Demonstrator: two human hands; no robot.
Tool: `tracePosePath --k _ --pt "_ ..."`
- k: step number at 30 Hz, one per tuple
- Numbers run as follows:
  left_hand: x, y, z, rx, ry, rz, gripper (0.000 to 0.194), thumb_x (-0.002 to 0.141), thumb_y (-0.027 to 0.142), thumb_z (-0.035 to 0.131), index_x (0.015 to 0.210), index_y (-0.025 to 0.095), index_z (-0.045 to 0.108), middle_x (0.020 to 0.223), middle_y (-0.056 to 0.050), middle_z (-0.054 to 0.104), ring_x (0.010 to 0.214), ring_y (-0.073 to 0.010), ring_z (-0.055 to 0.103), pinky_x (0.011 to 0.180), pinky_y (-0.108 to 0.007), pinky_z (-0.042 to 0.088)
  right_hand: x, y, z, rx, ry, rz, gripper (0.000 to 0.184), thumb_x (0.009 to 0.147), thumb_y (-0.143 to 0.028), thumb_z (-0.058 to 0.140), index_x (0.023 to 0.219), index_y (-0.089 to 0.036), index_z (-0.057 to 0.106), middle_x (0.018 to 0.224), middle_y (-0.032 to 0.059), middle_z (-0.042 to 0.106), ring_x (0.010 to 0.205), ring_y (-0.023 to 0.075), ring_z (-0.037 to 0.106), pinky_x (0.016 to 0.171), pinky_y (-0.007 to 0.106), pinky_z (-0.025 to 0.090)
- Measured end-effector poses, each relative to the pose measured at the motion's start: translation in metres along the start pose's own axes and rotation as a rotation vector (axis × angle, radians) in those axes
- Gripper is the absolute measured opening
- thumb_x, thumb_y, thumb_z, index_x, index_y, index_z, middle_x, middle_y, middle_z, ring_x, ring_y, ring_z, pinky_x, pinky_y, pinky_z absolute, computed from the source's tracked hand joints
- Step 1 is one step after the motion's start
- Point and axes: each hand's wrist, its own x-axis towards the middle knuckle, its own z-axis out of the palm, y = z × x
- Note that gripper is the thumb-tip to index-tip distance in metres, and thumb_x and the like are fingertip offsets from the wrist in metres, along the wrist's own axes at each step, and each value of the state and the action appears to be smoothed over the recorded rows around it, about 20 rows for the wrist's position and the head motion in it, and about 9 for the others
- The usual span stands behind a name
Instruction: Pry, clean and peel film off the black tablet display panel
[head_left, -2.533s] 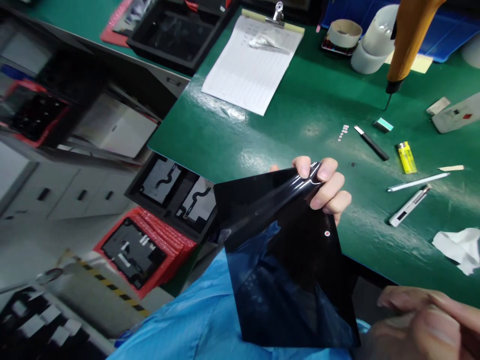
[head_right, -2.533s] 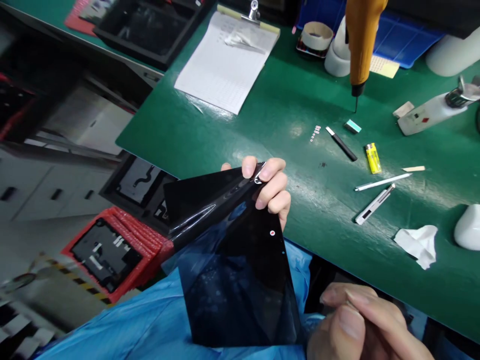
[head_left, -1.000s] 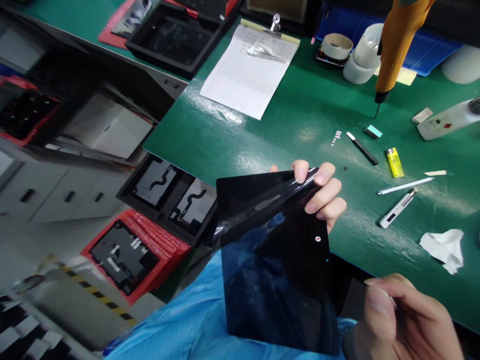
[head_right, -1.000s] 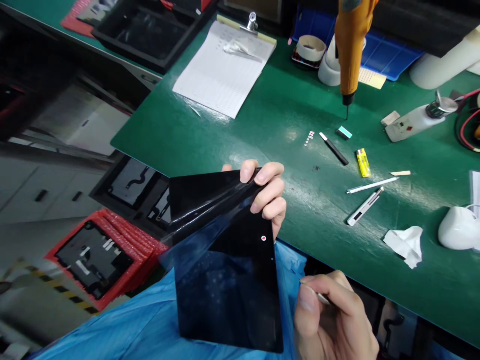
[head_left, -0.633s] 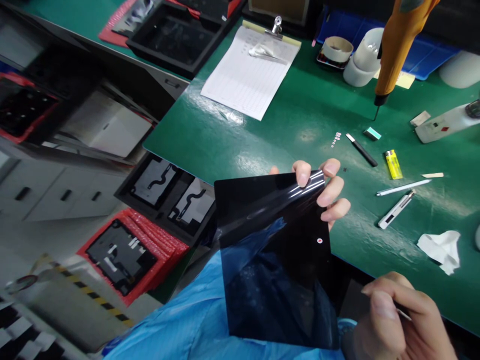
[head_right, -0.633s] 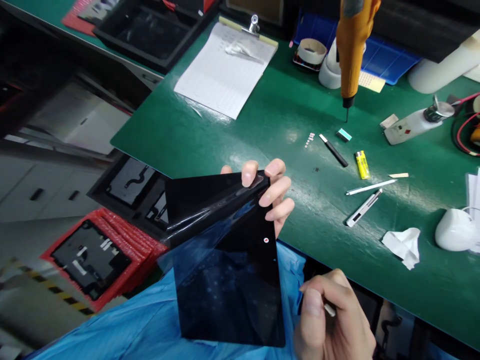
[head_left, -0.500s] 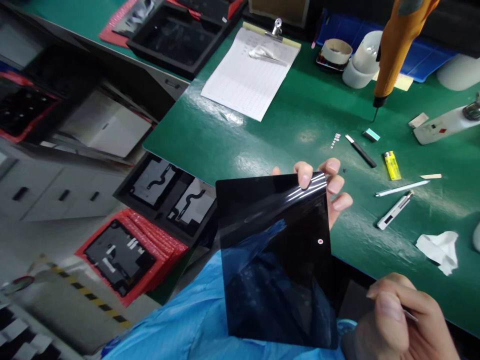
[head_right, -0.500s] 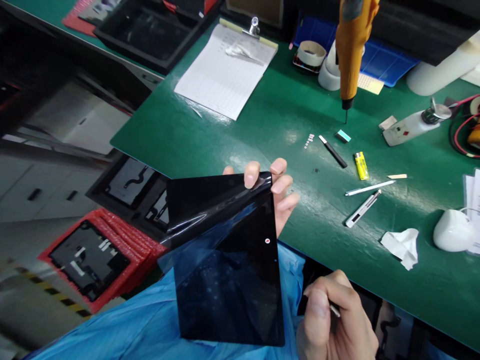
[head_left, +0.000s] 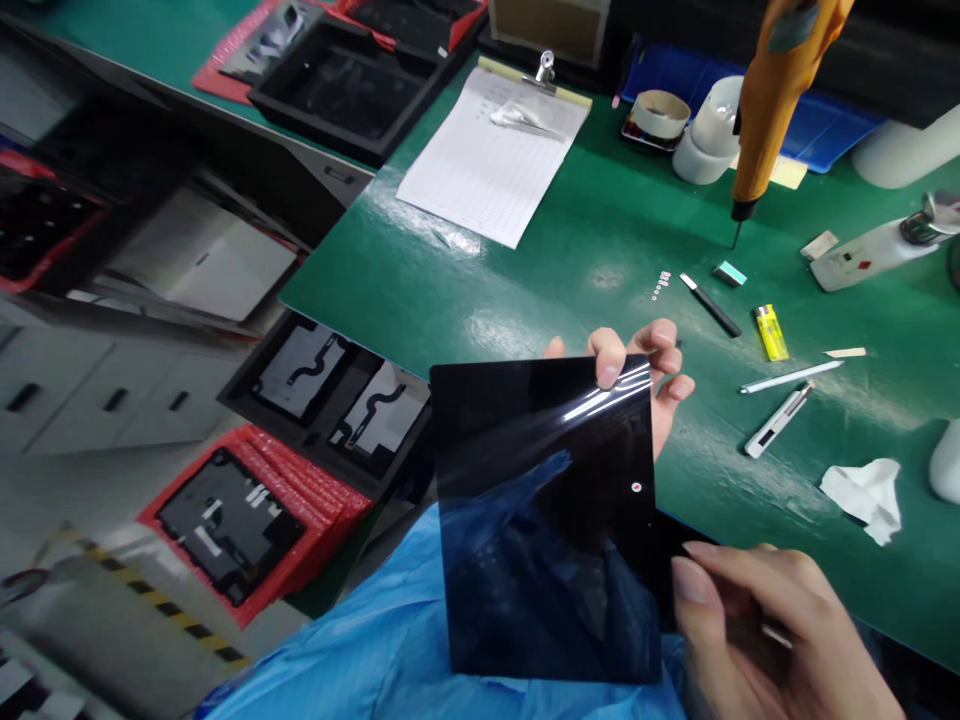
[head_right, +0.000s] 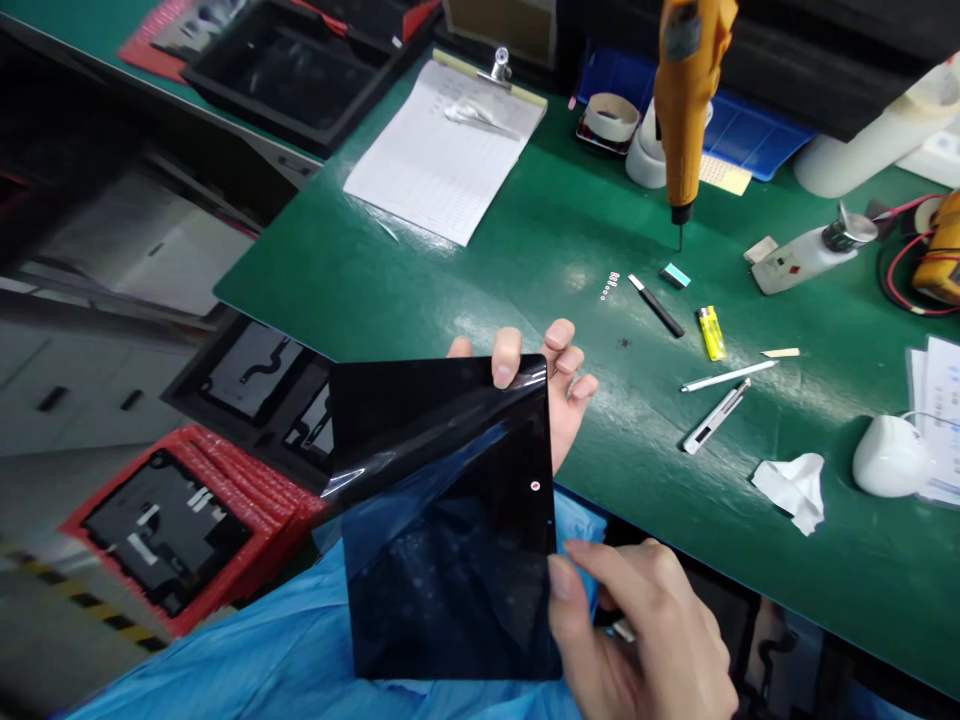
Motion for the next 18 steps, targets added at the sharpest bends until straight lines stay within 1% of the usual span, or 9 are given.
tracePosePath --k 1,3,6,8,9,11,14,16,18 --pt "0.001 -0.002 -0.002 0.028 -0.003 0.015 0.067 0.115 0.067 0.042 0.069 0.019 0.031 0.107 -0.008 0.062 0.085 -0.0189 0.057 0.08 -0.034 0.05 0.004 0.0 -0.004 -0.019 -0.103 -0.102 0.009 0.112 -0.018 0.075 0.121 -0.019 0.074 0.079 -0.0031 0.073 0.056 0.0098 0.066 0.052 0.021 0.055" --pt "0.003 -0.003 -0.003 0.071 0.013 0.016 0.07 0.113 0.069 0.04 0.067 0.019 0.027 0.105 -0.009 0.063 0.084 -0.019 0.056 0.078 -0.033 0.049 0.01 -0.005 -0.008 -0.064 -0.164 -0.19 0.017 0.113 -0.014 0.07 0.129 -0.018 0.073 0.082 -0.002 0.076 0.059 0.0087 0.07 0.057 0.018 0.058" --pt "0.002 0.002 0.002 0.121 0.017 -0.073 0.069 0.118 0.062 0.018 0.065 0.018 0.023 0.104 -0.01 0.061 0.085 -0.0181 0.056 0.08 -0.031 0.049 0.019 -0.02 0.0 -0.113 -0.126 -0.202 0.031 0.108 -0.003 0.061 0.131 -0.019 0.074 0.077 -0.0049 0.07 0.056 0.0074 0.064 0.056 0.021 0.053" --pt "-0.001 0.007 0.005 0.146 -0.018 -0.123 0.066 0.118 0.055 0.013 0.064 0.018 0.023 0.104 -0.01 0.06 0.086 -0.0178 0.056 0.081 -0.03 0.049 0.025 -0.03 0.01 -0.129 -0.111 -0.22 0.035 0.108 -0.002 0.057 0.133 -0.018 0.074 0.075 -0.0058 0.066 0.056 0.0089 0.059 0.055 0.026 0.048" --pt "-0.001 0.008 0.005 0.152 -0.039 -0.132 0.065 0.117 0.054 0.017 0.064 0.018 0.023 0.104 -0.01 0.06 0.087 -0.0178 0.057 0.081 -0.029 0.049 0.028 -0.033 0.015 -0.141 -0.107 -0.227 0.035 0.109 -0.003 0.056 0.134 -0.017 0.074 0.074 -0.0059 0.065 0.058 0.0106 0.057 0.055 0.028 0.045" --pt "-0.002 0.008 0.003 0.159 -0.076 -0.133 0.062 0.111 0.056 0.036 0.063 0.019 0.025 0.104 -0.011 0.061 0.089 -0.0181 0.058 0.082 -0.029 0.05 0.034 -0.037 0.022 -0.168 -0.114 -0.253 0.034 0.111 -0.004 0.055 0.138 -0.014 0.073 0.075 -0.005 0.061 0.062 0.0141 0.052 0.058 0.033 0.041" --pt "-0.001 0.005 -0.004 0.156 -0.129 -0.142 0.059 0.096 0.058 0.061 0.062 0.019 0.033 0.105 -0.011 0.064 0.092 -0.0191 0.06 0.085 -0.029 0.051 0.04 -0.036 0.027 -0.182 -0.132 -0.279 0.034 0.113 -0.005 0.054 0.141 -0.009 0.072 0.077 -0.0031 0.058 0.068 0.0173 0.049 0.062 0.036 0.039" --pt "0.001 0.002 -0.01 0.143 -0.148 -0.163 0.054 0.093 0.056 0.065 0.062 0.02 0.038 0.106 -0.011 0.066 0.095 -0.0201 0.063 0.089 -0.029 0.054 0.041 -0.034 0.028 -0.166 -0.144 -0.275 0.033 0.115 -0.005 0.052 0.141 -0.007 0.072 0.079 -0.0016 0.06 0.072 0.0185 0.049 0.066 0.036 0.04" --pt "0.005 -0.001 -0.016 0.123 -0.146 -0.205 0.052 0.099 0.053 0.06 0.063 0.02 0.042 0.106 -0.011 0.068 0.095 -0.0206 0.066 0.089 -0.029 0.056 0.04 -0.032 0.029 -0.153 -0.148 -0.27 0.031 0.117 -0.006 0.051 0.139 -0.008 0.072 0.081 -0.0004 0.061 0.074 0.0192 0.049 0.069 0.036 0.041"
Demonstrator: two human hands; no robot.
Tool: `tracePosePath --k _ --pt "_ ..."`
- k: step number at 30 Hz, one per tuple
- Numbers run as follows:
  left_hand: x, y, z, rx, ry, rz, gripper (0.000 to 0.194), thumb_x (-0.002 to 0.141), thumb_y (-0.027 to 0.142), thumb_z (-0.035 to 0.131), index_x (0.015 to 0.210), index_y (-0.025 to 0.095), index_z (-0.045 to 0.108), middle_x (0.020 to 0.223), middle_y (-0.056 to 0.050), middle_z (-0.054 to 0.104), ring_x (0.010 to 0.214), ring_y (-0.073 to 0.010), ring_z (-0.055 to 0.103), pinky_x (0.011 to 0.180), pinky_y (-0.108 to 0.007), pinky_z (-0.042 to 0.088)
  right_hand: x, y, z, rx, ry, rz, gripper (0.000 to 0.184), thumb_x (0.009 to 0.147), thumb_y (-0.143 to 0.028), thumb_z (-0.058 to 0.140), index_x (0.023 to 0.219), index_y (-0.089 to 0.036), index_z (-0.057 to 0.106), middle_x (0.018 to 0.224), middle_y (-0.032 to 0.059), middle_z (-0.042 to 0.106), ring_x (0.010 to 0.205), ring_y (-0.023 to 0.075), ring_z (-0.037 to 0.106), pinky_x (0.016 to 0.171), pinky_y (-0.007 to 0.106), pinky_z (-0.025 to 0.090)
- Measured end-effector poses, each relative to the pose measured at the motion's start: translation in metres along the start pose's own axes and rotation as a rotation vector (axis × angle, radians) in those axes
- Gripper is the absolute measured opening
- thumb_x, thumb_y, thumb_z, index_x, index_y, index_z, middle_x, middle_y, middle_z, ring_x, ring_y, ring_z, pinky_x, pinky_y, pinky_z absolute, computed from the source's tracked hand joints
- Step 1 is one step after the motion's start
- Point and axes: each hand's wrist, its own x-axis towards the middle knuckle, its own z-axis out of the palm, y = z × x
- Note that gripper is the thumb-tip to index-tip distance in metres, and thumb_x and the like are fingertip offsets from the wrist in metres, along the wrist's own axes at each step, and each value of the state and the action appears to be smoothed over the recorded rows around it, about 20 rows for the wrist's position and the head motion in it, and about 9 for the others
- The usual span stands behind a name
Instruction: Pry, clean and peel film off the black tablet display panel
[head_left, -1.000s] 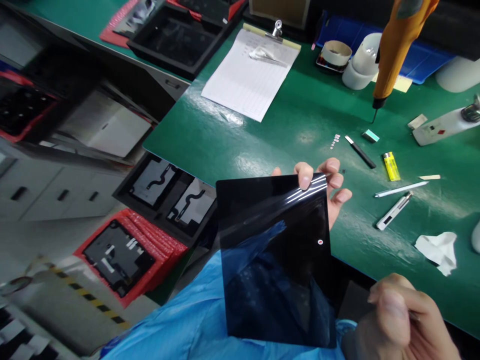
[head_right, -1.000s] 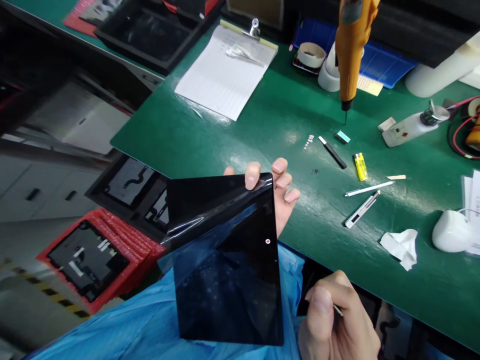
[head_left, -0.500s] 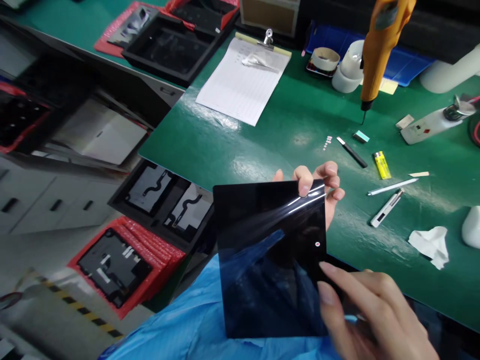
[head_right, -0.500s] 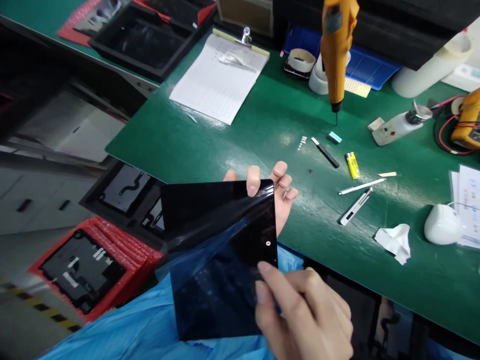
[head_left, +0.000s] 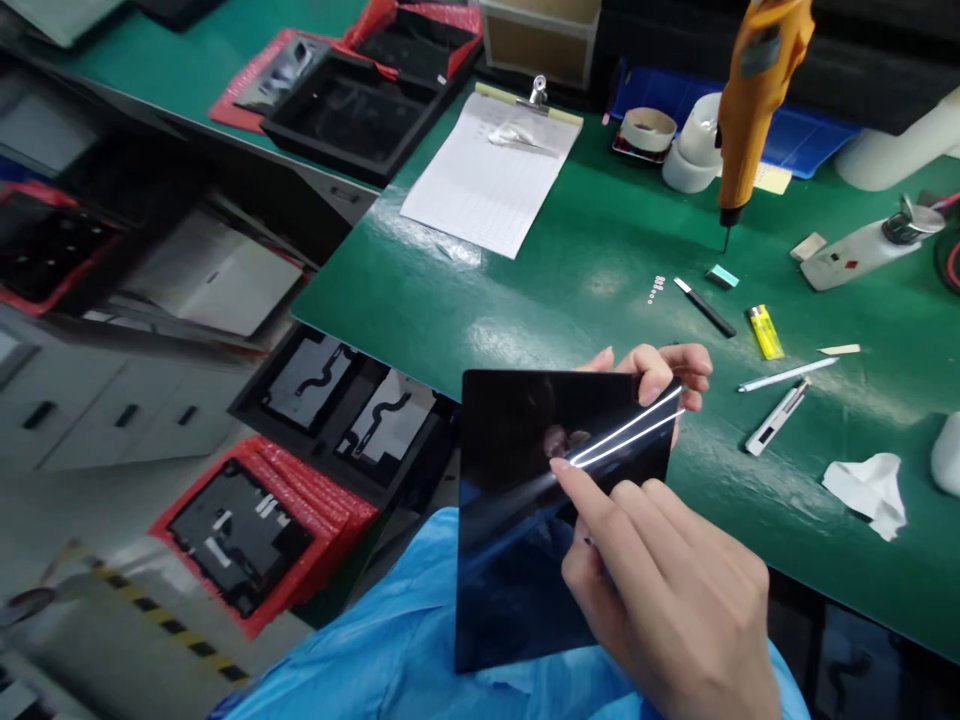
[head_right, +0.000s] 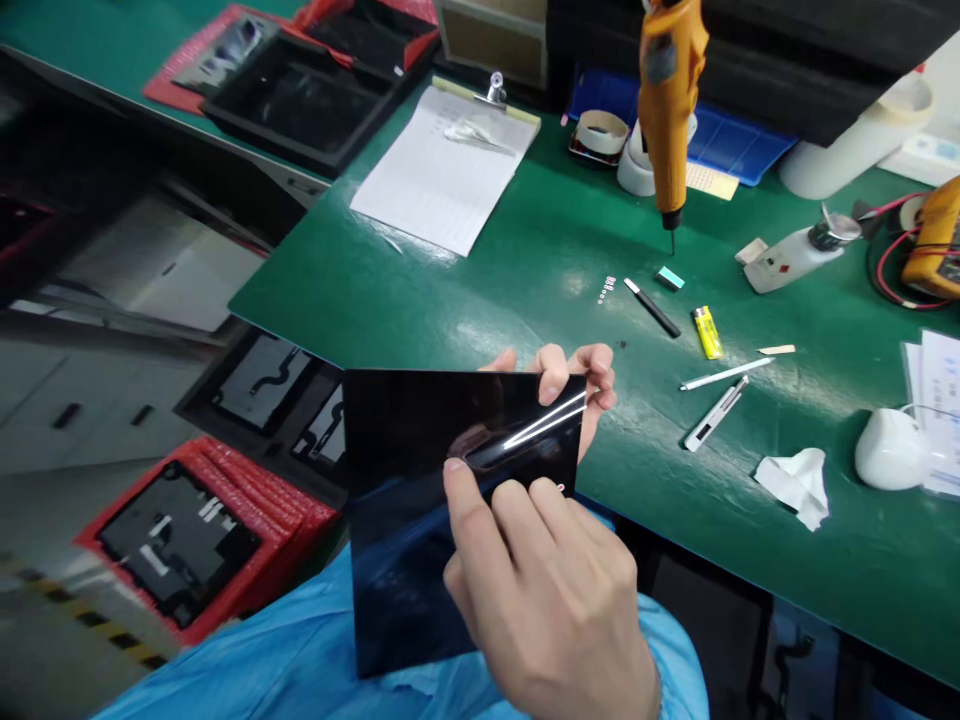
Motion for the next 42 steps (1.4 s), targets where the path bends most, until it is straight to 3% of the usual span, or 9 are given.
tracePosePath --k 5,8,18,26,33,39,42 --pt "0.011 0.001 -0.01 -0.09 0.066 -0.089 0.065 0.118 0.036 0.021 0.061 0.018 0.046 0.103 -0.013 0.069 0.084 -0.0167 0.07 0.078 -0.026 0.058 -0.004 0.002 0.005 0.002 -0.025 -0.003 0.028 0.116 -0.005 0.054 0.137 -0.008 0.072 0.083 0.0002 0.062 0.075 0.0192 0.052 0.07 0.037 0.043" --pt "0.016 0.006 -0.012 -0.126 0.112 -0.081 0.072 0.121 0.03 0.01 0.062 0.017 0.049 0.102 -0.012 0.07 0.082 -0.0147 0.071 0.075 -0.025 0.059 -0.005 0.003 0.009 0.007 -0.038 -0.005 0.028 0.117 -0.006 0.055 0.137 -0.008 0.073 0.083 0.0001 0.061 0.076 0.019 0.054 0.07 0.037 0.044" --pt "0.015 0.029 -0.007 -0.14 0.238 -0.009 0.07 0.125 0.039 0.01 0.065 0.017 0.041 0.102 -0.011 0.066 0.083 -0.0134 0.069 0.074 -0.024 0.056 -0.011 0.0 0.02 0.071 -0.078 -0.02 0.028 0.117 -0.006 0.052 0.135 -0.009 0.073 0.082 -0.0013 0.058 0.072 0.0172 0.052 0.066 0.036 0.043" --pt "0.016 0.035 -0.002 -0.151 0.321 0.06 0.063 0.124 0.043 0.017 0.069 0.018 0.036 0.103 -0.007 0.062 0.083 -0.0119 0.065 0.074 -0.024 0.052 -0.026 -0.004 0.019 0.084 -0.125 -0.016 0.027 0.119 -0.01 0.051 0.136 -0.01 0.072 0.082 -0.0013 0.059 0.073 0.0176 0.055 0.066 0.036 0.046" --pt "0.026 0.046 0.0 -0.086 0.476 0.15 0.063 0.123 0.054 0.01 0.071 0.02 0.025 0.095 -0.006 0.052 0.074 -0.0126 0.054 0.069 -0.028 0.044 -0.038 -0.005 0.014 0.11 -0.124 0.01 0.026 0.121 -0.011 0.05 0.135 -0.011 0.072 0.082 -0.0011 0.062 0.071 0.0168 0.058 0.064 0.035 0.047" --pt "0.032 0.046 -0.021 -0.083 0.421 0.314 0.065 0.122 0.061 0.016 0.073 0.021 0.028 0.093 -0.005 0.051 0.073 -0.0128 0.053 0.067 -0.026 0.046 -0.048 -0.003 0.006 0.167 -0.136 0.052 0.019 0.119 -0.012 0.055 0.121 -0.015 0.074 0.088 -0.0003 0.071 0.076 0.0163 0.068 0.075 0.033 0.055" --pt "0.033 0.05 -0.024 -0.071 0.398 0.358 0.063 0.121 0.058 0.023 0.072 0.02 0.026 0.09 -0.004 0.051 0.072 -0.0128 0.053 0.067 -0.025 0.047 -0.053 0.004 -0.002 0.212 -0.172 0.089 0.02 0.12 -0.019 0.055 0.108 -0.019 0.071 0.084 -0.0008 0.069 0.07 0.0163 0.067 0.066 0.032 0.055"
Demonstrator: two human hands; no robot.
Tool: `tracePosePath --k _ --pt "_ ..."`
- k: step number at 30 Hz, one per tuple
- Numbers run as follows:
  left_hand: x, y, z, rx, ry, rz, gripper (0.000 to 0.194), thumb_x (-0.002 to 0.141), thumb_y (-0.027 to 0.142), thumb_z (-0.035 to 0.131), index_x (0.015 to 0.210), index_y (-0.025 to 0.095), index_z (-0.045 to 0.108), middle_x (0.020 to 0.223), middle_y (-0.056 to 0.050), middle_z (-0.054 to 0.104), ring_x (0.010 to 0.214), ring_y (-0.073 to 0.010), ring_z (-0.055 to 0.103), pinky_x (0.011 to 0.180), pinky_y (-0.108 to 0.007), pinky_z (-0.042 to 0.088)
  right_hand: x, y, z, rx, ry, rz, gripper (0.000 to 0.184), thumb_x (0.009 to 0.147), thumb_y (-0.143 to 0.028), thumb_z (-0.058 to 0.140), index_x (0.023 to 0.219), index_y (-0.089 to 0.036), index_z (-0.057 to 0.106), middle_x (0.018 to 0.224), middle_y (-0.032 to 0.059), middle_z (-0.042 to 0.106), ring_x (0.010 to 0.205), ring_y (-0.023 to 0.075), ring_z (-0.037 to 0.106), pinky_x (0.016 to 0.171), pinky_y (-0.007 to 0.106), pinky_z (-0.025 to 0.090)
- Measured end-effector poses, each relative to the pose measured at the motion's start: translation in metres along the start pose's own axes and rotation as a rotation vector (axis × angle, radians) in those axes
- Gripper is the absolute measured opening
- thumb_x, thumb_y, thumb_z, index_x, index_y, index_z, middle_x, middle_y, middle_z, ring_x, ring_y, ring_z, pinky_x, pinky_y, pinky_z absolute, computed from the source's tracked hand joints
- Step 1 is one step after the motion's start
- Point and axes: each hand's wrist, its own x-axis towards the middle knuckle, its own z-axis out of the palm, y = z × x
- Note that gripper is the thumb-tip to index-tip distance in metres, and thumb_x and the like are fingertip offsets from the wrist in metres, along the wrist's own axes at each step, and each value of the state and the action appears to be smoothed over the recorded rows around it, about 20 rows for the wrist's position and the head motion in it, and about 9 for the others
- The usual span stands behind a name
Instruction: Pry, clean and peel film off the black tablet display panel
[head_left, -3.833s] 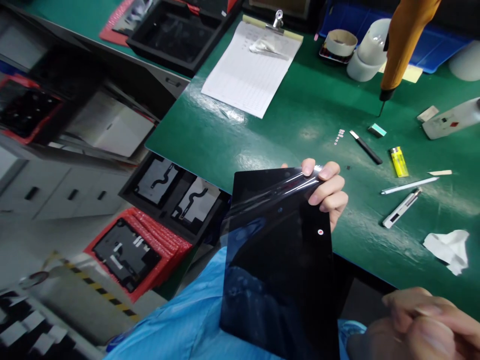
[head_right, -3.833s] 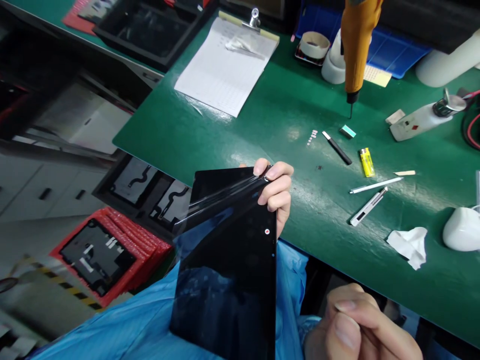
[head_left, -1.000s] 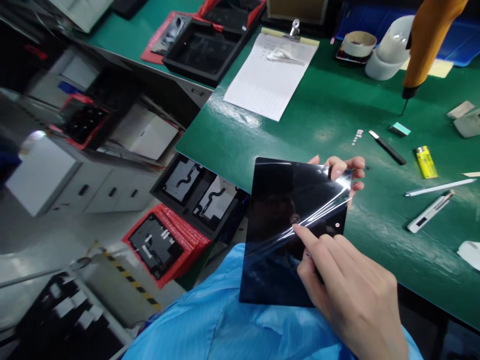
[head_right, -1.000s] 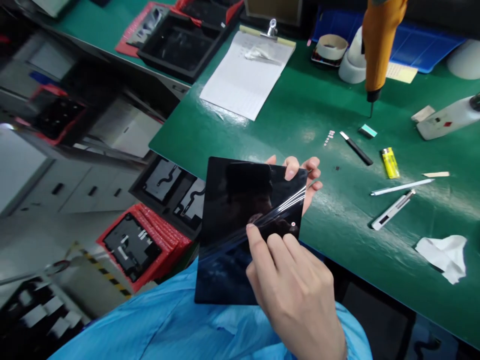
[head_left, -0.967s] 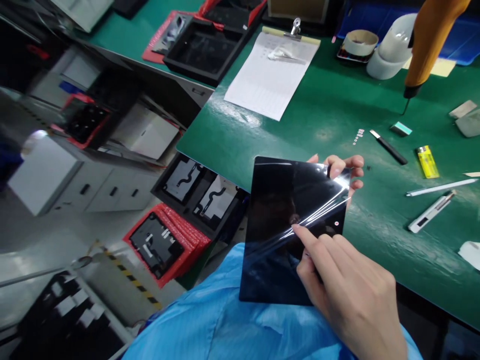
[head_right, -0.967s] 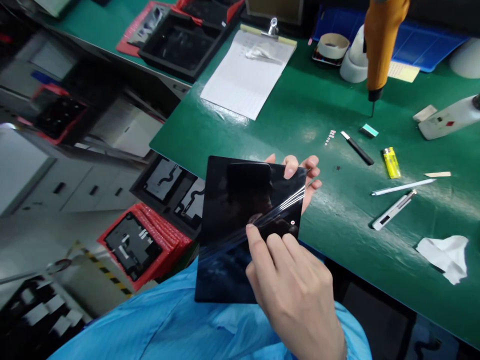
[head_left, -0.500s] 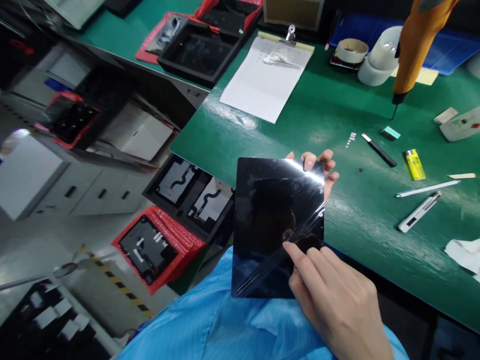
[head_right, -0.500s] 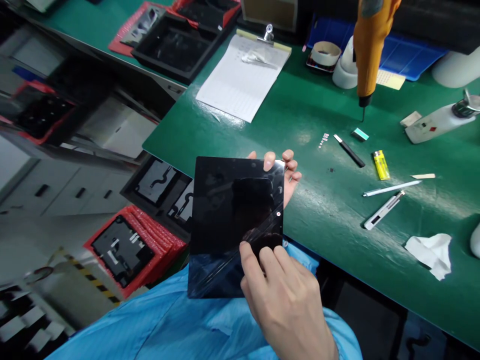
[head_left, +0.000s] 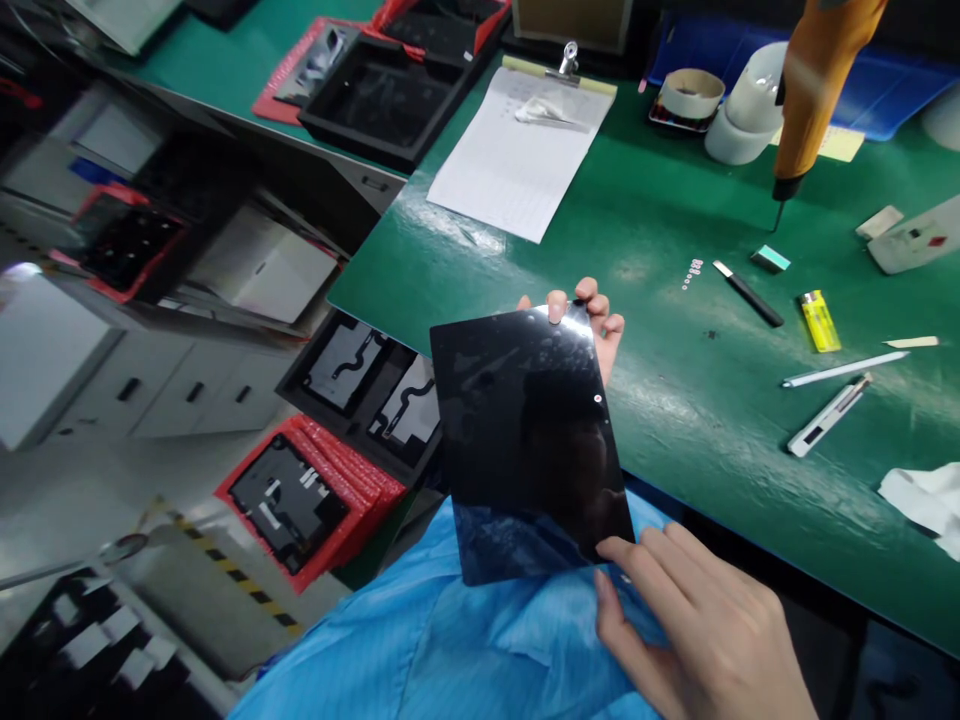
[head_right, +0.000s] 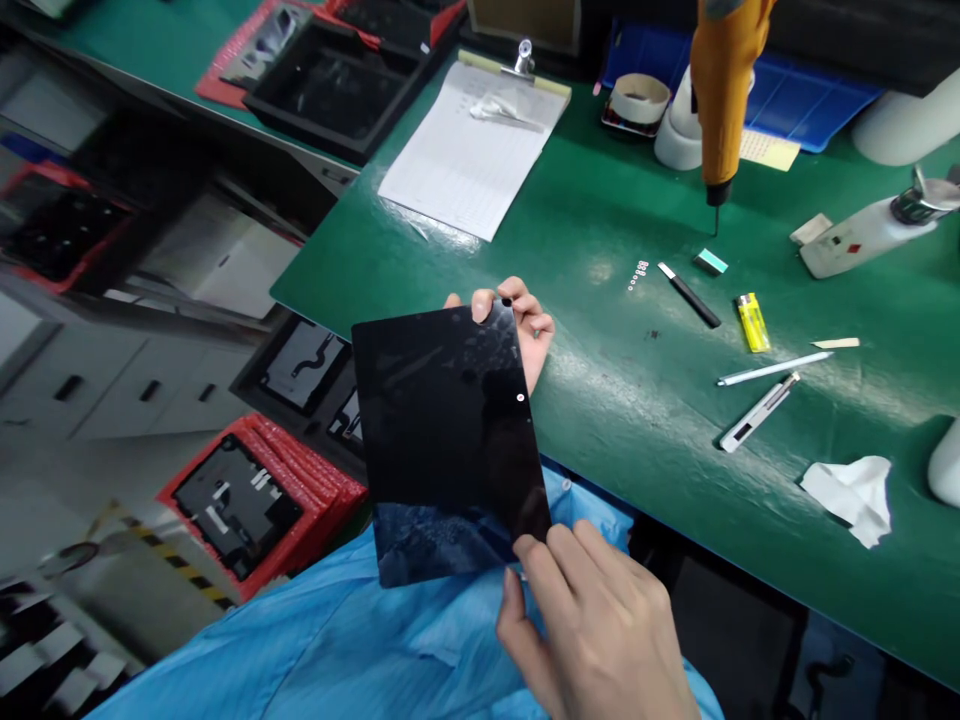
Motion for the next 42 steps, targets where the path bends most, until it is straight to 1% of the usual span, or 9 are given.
tracePosePath --k 5,12,18,21,25,29,35,39,42 --pt "0.01 0.007 -0.002 0.074 0.067 0.092 0.062 0.12 0.052 0.016 0.068 0.02 0.025 0.083 -0.004 0.041 0.066 -0.0159 0.043 0.062 -0.027 0.042 -0.01 0.013 -0.013 0.033 -0.006 0.07 0.027 0.121 -0.024 0.058 0.094 -0.024 0.06 0.077 -0.0026 0.062 0.062 0.0142 0.063 0.056 0.031 0.048" --pt "0.011 0.006 -0.013 -0.007 -0.062 0.209 0.073 0.118 0.065 0.028 0.063 0.019 0.036 0.087 -0.004 0.045 0.065 -0.016 0.041 0.063 -0.027 0.043 -0.001 0.031 0.002 0.166 0.144 0.367 0.016 0.119 -0.041 0.07 0.111 -0.026 0.07 0.083 -0.0037 0.062 0.06 0.0131 0.056 0.052 0.025 0.046" --pt "0.005 0.015 -0.015 -0.071 -0.11 0.196 0.094 0.115 0.078 0.003 0.065 0.022 0.058 0.083 -0.003 0.056 0.055 -0.0136 0.024 0.053 -0.028 0.032 0.018 0.042 0.016 0.384 0.183 0.345 0.028 0.114 -0.019 0.071 0.088 -0.024 0.064 0.079 -0.0054 0.056 0.063 0.0112 0.052 0.054 0.025 0.039" --pt "-0.003 0.02 -0.009 -0.07 -0.128 0.145 0.097 0.114 0.08 0.003 0.078 0.025 0.074 0.08 0.0 0.058 0.051 -0.0111 0.019 0.052 -0.026 0.034 0.023 0.049 0.013 0.374 0.202 0.335 0.032 0.115 -0.021 0.07 0.084 -0.024 0.062 0.077 -0.0059 0.055 0.062 0.011 0.05 0.055 0.024 0.04" --pt "-0.017 0.026 0.002 -0.005 -0.165 0.025 0.08 0.122 0.068 0.022 0.094 0.026 0.083 0.061 0.006 0.039 0.044 -0.0099 0.015 0.052 -0.025 0.036 0.03 0.059 0.007 0.358 0.217 0.342 0.035 0.115 -0.026 0.072 0.081 -0.023 0.063 0.073 -0.0061 0.052 0.059 0.0107 0.048 0.052 0.025 0.037" --pt "-0.02 0.027 0.005 0.047 -0.208 -0.064 0.07 0.121 0.061 0.048 0.063 0.024 0.065 0.053 0.007 0.024 0.044 -0.0111 0.008 0.049 -0.026 0.032 0.035 0.069 0.002 0.34 0.171 0.341 0.04 0.116 -0.037 0.07 0.079 -0.023 0.069 0.07 -0.0051 0.054 0.057 0.0115 0.05 0.05 0.025 0.038" --pt "-0.016 0.022 -0.007 -0.006 -0.267 0.044 0.071 0.122 0.053 0.038 0.058 0.023 0.045 0.05 0.007 0.013 0.041 -0.0122 0.001 0.041 -0.028 0.018 0.03 0.102 -0.002 0.078 0.165 0.479 0.053 0.118 -0.066 0.059 0.091 -0.023 0.075 0.066 -0.0023 0.062 0.053 0.016 0.056 0.051 0.03 0.039" --pt "-0.018 0.021 -0.008 0.002 -0.268 0.074 0.068 0.122 0.045 0.04 0.058 0.021 0.043 0.051 0.006 0.012 0.041 -0.0119 0.0 0.041 -0.026 0.017 0.031 0.134 -0.003 -0.171 0.203 0.538 0.066 0.114 -0.081 0.051 0.104 -0.024 0.081 0.094 0.0105 0.079 0.085 0.0302 0.073 0.074 0.04 0.05" --pt "-0.025 0.021 -0.003 0.028 -0.27 0.097 0.064 0.119 0.039 0.048 0.06 0.019 0.033 0.054 0.006 0.015 0.042 -0.0114 0.005 0.044 -0.025 0.026 0.045 0.161 -0.004 -0.282 0.235 0.544 0.059 0.112 -0.075 0.052 0.111 -0.023 0.081 0.109 0.0163 0.079 0.103 0.039 0.073 0.087 0.05 0.052"
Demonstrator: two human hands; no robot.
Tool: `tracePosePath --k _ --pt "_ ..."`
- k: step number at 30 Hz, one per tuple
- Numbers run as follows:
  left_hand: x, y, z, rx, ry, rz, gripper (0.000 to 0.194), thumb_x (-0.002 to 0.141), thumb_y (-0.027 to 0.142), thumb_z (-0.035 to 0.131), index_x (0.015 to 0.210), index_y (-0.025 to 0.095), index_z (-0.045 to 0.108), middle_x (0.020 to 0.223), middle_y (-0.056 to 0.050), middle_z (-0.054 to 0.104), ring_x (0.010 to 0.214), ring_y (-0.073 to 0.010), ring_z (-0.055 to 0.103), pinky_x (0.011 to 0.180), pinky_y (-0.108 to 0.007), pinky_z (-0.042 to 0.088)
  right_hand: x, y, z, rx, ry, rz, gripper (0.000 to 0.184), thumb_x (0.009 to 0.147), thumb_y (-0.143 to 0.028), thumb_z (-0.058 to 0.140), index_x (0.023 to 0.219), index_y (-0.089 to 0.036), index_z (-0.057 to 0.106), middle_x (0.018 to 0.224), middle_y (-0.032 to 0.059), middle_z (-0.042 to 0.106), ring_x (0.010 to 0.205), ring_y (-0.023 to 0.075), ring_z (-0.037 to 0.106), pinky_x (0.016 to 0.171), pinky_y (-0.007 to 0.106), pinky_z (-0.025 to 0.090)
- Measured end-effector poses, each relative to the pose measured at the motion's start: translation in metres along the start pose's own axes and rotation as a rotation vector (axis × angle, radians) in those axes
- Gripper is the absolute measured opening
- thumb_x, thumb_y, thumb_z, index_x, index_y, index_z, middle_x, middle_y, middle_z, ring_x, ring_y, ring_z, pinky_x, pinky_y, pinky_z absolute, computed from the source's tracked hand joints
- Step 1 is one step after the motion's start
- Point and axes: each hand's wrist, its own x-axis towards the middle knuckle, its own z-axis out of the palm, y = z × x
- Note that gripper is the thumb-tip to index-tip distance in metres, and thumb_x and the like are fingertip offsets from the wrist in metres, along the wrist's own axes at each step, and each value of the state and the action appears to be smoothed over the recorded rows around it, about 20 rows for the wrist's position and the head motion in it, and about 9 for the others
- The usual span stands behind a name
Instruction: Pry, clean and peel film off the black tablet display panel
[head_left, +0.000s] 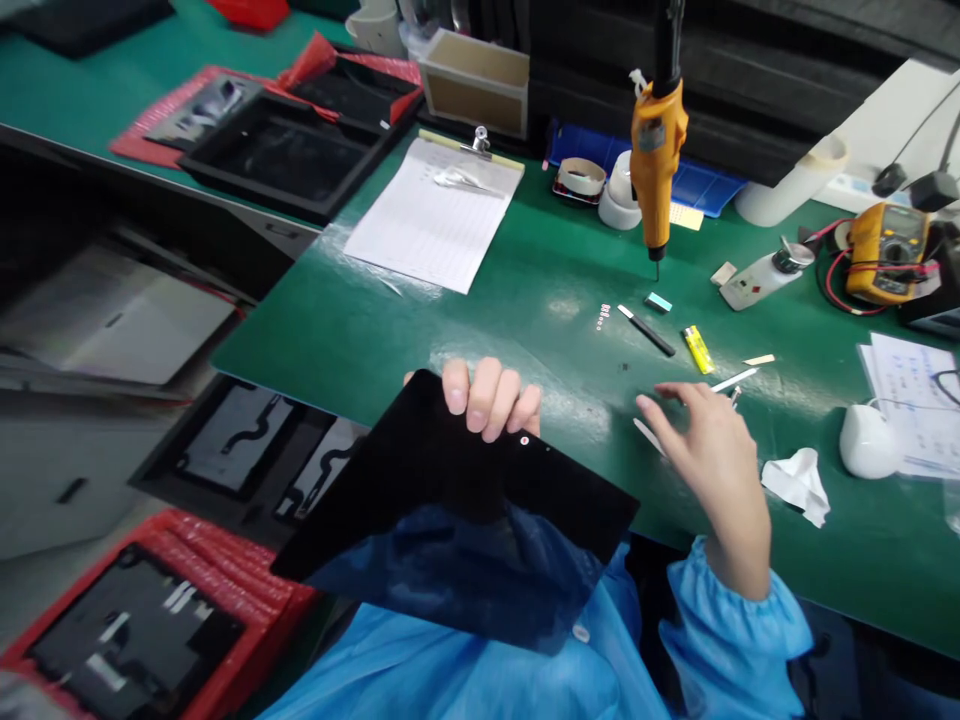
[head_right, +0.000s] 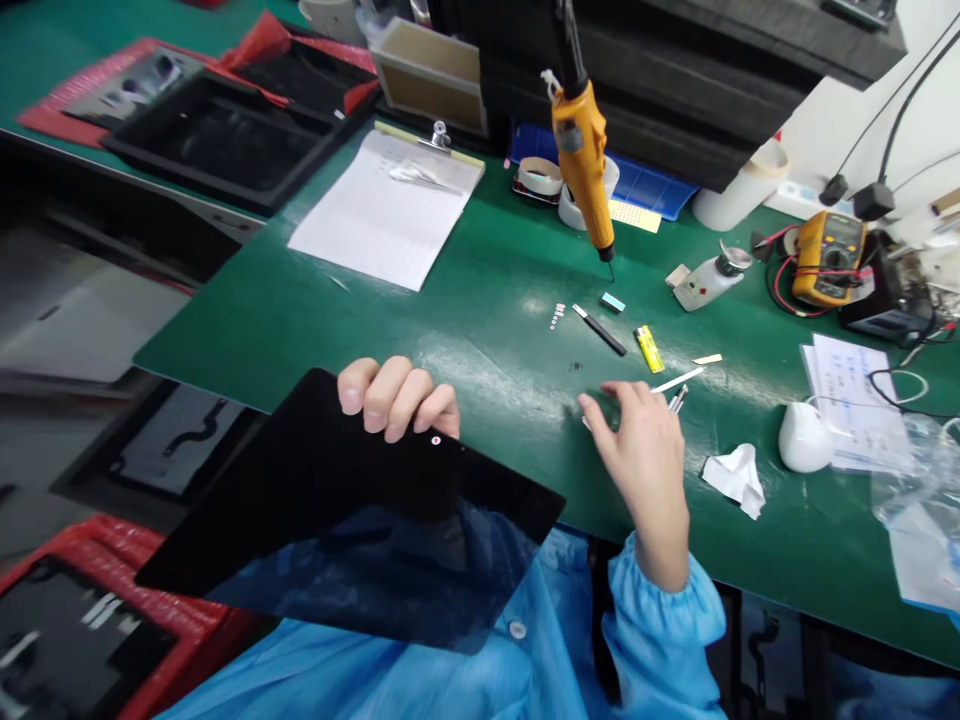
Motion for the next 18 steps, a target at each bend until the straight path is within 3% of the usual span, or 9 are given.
tracePosePath --k 5,9,13,16,18 --pt "-0.012 0.002 0.012 0.072 -0.007 0.003 0.061 0.118 0.034 0.051 0.067 0.018 0.023 0.061 0.005 0.022 0.048 -0.0116 0.017 0.06 -0.025 0.044 0.057 0.019 0.021 -0.051 0.04 -0.004 0.04 0.107 -0.044 0.062 0.134 -0.017 0.076 0.136 0.0247 0.072 0.12 0.0458 0.067 0.096 0.058 0.052" --pt "-0.015 -0.003 0.005 0.106 -0.054 0.042 0.065 0.115 0.048 0.055 0.066 0.018 0.025 0.063 0.004 0.027 0.048 -0.0118 0.023 0.058 -0.028 0.042 0.086 0.033 0.038 -0.017 0.015 0.013 0.037 0.107 -0.037 0.061 0.129 -0.012 0.077 0.128 0.0254 0.071 0.117 0.0437 0.067 0.095 0.059 0.052" --pt "-0.01 -0.009 -0.012 0.125 -0.111 0.081 0.066 0.112 0.06 0.055 0.066 0.02 0.028 0.062 0.002 0.029 0.046 -0.0143 0.026 0.048 -0.031 0.035 0.091 0.043 0.048 0.101 -0.015 -0.008 0.028 0.109 -0.036 0.055 0.112 -0.017 0.076 0.109 0.0176 0.073 0.108 0.0338 0.069 0.097 0.054 0.054" --pt "-0.007 -0.01 -0.02 0.136 -0.151 0.087 0.066 0.108 0.061 0.059 0.065 0.021 0.029 0.061 0.001 0.031 0.045 -0.0145 0.028 0.045 -0.032 0.034 0.088 0.043 0.049 0.205 -0.04 -0.032 0.01 0.098 -0.03 0.063 0.102 -0.024 0.07 0.103 0.0149 0.073 0.097 0.0315 0.07 0.096 0.053 0.059" --pt "-0.006 -0.009 -0.021 0.138 -0.169 0.09 0.066 0.108 0.06 0.06 0.065 0.021 0.029 0.061 0.001 0.032 0.044 -0.0141 0.03 0.047 -0.032 0.037 0.084 0.039 0.045 0.269 -0.052 -0.034 0.007 0.093 -0.031 0.064 0.098 -0.026 0.066 0.098 0.0137 0.073 0.092 0.0325 0.071 0.09 0.054 0.061"
